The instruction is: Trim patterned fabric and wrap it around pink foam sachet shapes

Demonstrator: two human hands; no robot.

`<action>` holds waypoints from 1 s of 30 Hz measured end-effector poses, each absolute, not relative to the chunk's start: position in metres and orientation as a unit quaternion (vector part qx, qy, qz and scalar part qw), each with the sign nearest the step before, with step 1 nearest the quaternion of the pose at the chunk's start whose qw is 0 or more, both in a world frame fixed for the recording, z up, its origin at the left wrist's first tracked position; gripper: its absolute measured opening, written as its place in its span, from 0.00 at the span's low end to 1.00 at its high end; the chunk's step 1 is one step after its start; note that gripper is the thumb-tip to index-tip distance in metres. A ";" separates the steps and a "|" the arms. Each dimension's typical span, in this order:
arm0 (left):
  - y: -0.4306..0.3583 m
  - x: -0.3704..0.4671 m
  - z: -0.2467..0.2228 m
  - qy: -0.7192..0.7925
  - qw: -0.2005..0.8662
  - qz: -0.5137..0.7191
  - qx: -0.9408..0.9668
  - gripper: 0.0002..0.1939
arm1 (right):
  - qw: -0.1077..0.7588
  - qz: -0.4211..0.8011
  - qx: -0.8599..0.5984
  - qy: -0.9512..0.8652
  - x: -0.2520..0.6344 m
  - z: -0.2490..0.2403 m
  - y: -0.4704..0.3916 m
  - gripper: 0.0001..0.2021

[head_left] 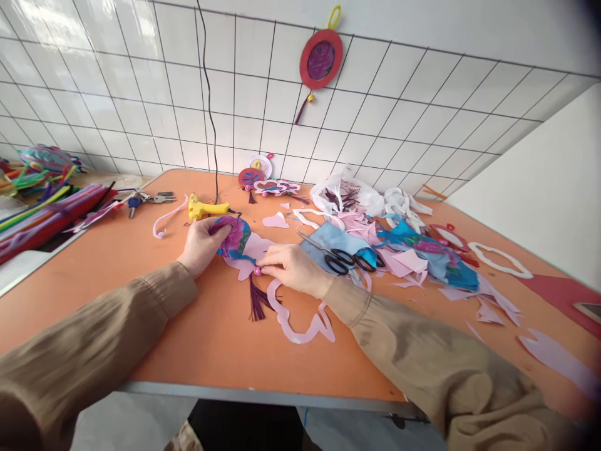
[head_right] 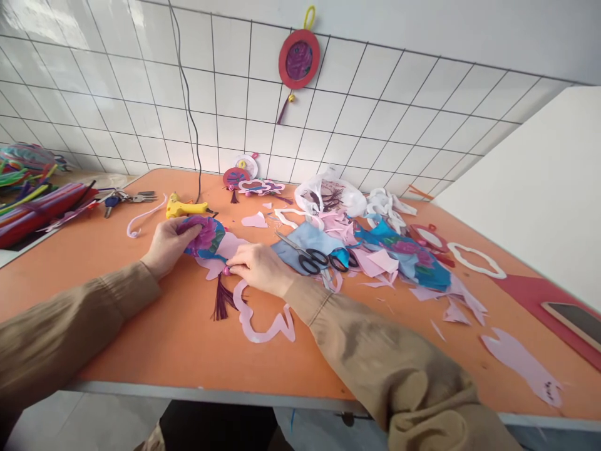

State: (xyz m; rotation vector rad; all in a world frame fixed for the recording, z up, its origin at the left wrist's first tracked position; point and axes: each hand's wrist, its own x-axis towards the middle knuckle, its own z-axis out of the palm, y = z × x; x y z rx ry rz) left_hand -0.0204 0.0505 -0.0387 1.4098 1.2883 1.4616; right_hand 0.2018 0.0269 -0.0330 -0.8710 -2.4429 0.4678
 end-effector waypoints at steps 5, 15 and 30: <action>0.050 -0.020 -0.037 0.499 0.368 0.568 0.541 0.17 | 0.267 0.155 -0.352 -0.884 0.201 -0.036 0.026 0.07; 0.047 -0.019 -0.034 0.500 0.372 0.567 0.539 0.15 | 0.307 0.182 -0.387 -0.850 0.216 -0.011 0.033 0.08; 0.044 -0.016 -0.027 0.513 0.381 0.562 0.525 0.14 | 0.279 -0.173 -0.701 -0.634 0.407 0.042 0.070 0.17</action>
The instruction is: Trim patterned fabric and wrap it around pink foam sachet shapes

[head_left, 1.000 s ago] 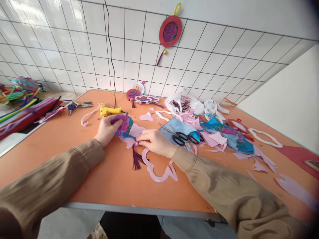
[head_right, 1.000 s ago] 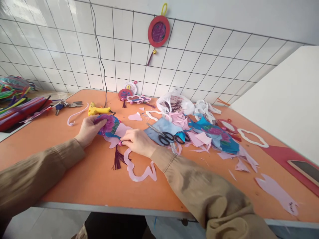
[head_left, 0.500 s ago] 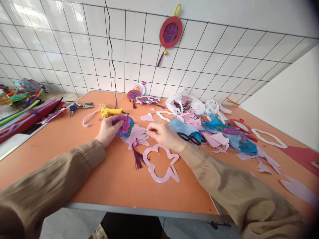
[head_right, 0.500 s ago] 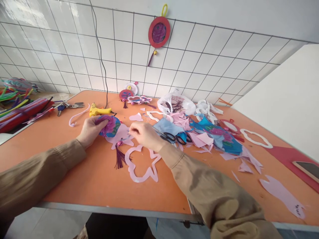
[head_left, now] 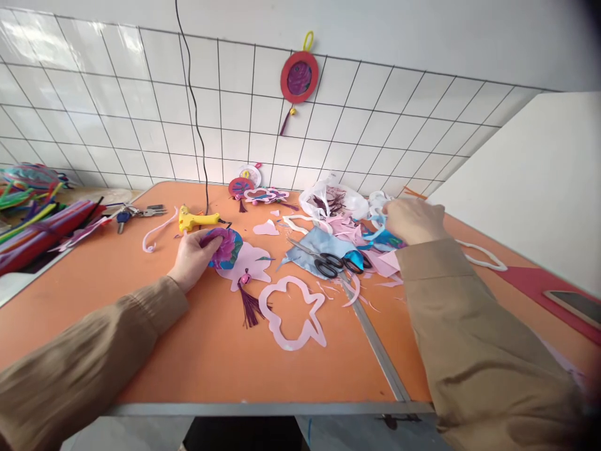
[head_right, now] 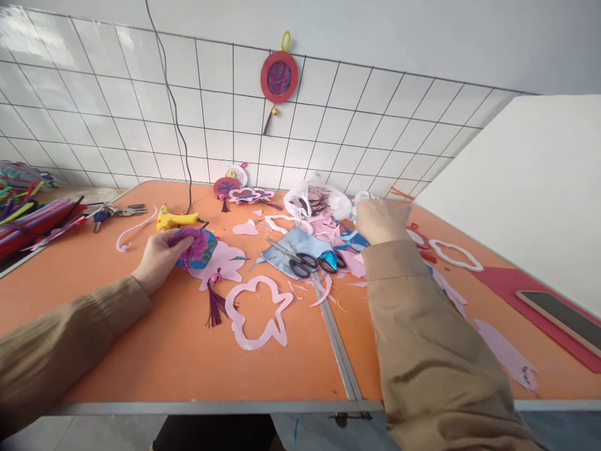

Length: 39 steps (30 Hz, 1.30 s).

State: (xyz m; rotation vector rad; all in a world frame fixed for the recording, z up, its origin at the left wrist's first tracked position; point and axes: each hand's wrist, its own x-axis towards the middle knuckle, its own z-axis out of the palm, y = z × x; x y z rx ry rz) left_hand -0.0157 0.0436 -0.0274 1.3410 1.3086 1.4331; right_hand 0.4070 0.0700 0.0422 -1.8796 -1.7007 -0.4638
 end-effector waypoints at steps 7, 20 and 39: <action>0.035 -0.015 -0.017 0.449 0.451 0.564 0.526 0.20 | 0.333 0.068 -0.591 -0.731 0.291 0.065 0.039 0.08; 0.030 -0.020 -0.014 0.412 0.447 0.519 0.601 0.24 | 0.288 0.118 -0.438 -0.843 0.179 0.044 0.023 0.15; 0.032 -0.011 -0.045 0.426 -0.116 0.180 0.879 0.09 | 0.082 0.203 -0.360 -0.907 0.209 0.047 0.044 0.08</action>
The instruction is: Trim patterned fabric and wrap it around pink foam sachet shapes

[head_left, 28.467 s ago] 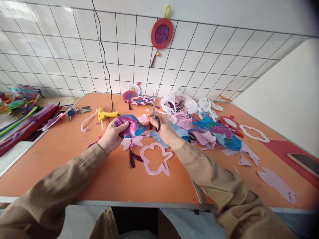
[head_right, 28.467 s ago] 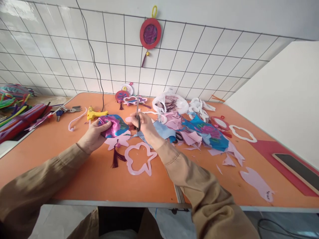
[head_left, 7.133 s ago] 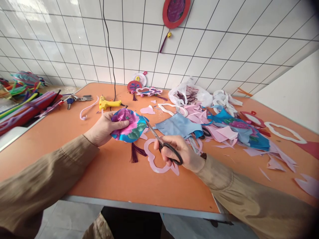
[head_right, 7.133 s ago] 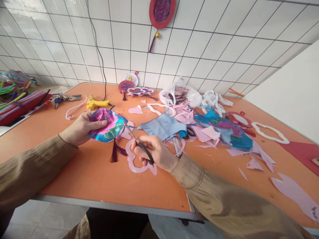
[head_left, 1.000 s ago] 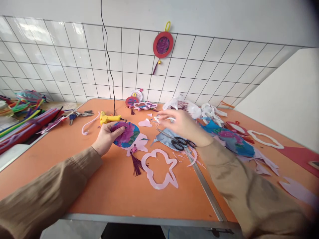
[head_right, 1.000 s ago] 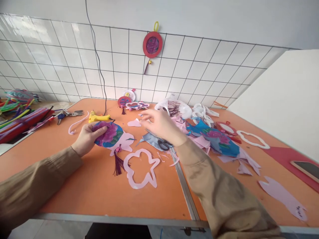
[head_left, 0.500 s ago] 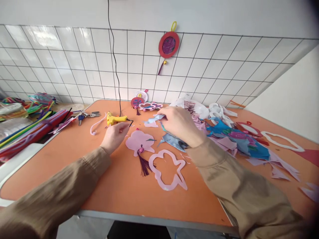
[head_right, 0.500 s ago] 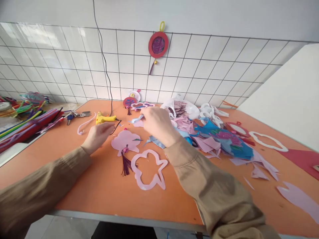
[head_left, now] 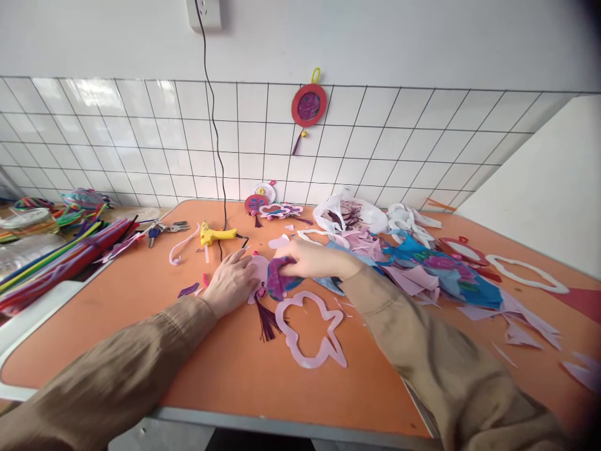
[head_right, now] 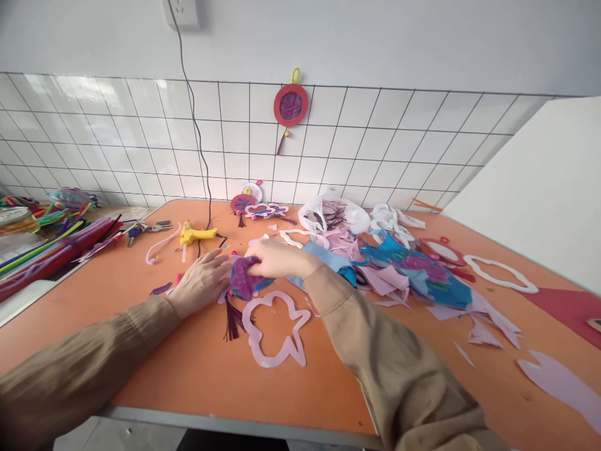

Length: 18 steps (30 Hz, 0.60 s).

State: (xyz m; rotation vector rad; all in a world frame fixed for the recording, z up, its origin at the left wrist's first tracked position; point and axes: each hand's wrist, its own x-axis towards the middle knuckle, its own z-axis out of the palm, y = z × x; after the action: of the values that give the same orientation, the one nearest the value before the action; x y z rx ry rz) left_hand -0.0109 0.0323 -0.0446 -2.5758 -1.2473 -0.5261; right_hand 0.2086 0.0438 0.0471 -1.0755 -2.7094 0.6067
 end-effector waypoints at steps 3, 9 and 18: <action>0.032 -0.011 -0.046 -0.426 0.113 -0.168 -0.882 0.08 | 0.004 0.208 -0.317 -0.925 0.201 0.030 0.048 0.08; 0.023 -0.005 -0.037 -0.475 0.110 -0.123 -0.864 0.09 | -0.054 -0.009 -0.465 -0.883 0.216 0.038 0.047 0.09; 0.013 0.007 -0.024 -0.556 0.076 -0.050 -0.826 0.15 | -0.033 0.014 -0.433 -0.901 0.213 0.053 0.038 0.10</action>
State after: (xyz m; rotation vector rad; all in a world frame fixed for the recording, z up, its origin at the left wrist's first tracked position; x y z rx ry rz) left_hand 0.0074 0.0130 -0.0237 -2.4769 -1.6667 -0.1505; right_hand 0.2129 0.0379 0.0530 -1.3885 -2.8912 0.0434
